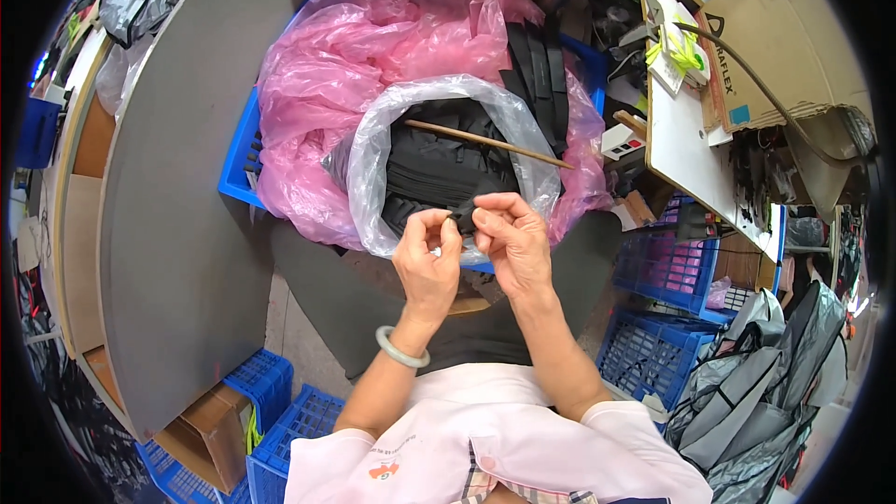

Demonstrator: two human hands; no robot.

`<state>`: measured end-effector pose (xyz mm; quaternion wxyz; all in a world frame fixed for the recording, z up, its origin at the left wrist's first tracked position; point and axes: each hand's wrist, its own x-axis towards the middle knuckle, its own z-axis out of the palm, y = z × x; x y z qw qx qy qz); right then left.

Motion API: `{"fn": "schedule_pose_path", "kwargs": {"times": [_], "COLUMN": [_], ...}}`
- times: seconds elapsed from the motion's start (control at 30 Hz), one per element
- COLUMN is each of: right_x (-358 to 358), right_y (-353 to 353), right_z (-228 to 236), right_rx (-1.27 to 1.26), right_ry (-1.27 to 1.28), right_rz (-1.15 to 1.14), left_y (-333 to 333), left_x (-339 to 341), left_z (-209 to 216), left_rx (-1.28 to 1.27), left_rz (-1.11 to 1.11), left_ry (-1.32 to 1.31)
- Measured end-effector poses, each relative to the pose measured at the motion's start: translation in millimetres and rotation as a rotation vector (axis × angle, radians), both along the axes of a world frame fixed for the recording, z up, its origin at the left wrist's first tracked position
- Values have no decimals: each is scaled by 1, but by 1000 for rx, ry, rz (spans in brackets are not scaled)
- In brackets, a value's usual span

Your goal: Inspecting and preparing black fabric sleeves by sliding them over a wooden rod and checking for defects in a manufacturing setting.

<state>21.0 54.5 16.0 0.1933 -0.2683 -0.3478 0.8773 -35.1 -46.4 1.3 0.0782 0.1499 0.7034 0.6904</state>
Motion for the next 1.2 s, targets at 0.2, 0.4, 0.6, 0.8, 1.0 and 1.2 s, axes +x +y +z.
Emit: {"fn": "schedule_pose_path", "kwargs": {"times": [0.2, 0.4, 0.6, 0.8, 1.0, 1.2], "right_x": [10, 11, 5, 10, 29, 31], "right_y": [3, -10, -18, -17, 11, -3], "right_z": [12, 24, 10, 11, 14, 5], "right_rx": [751, 1320, 1283, 1107, 1117, 983], "right_ry": [-295, -453, -362, -240, -357, -267], "right_rz": [-85, 67, -68, 26, -113, -189], "left_y": [-3, -11, -17, -18, -29, -23], "left_x": [-14, -20, -12, -17, -27, -9], "left_z": [11, 13, 7, 22, 6, 11], "left_rx": [-198, -324, -244, -77, 322, 305], "left_rz": [-167, -293, -136, -345, -278, -215], "left_ry": [576, 746, 516, -74, -781, -813]}}
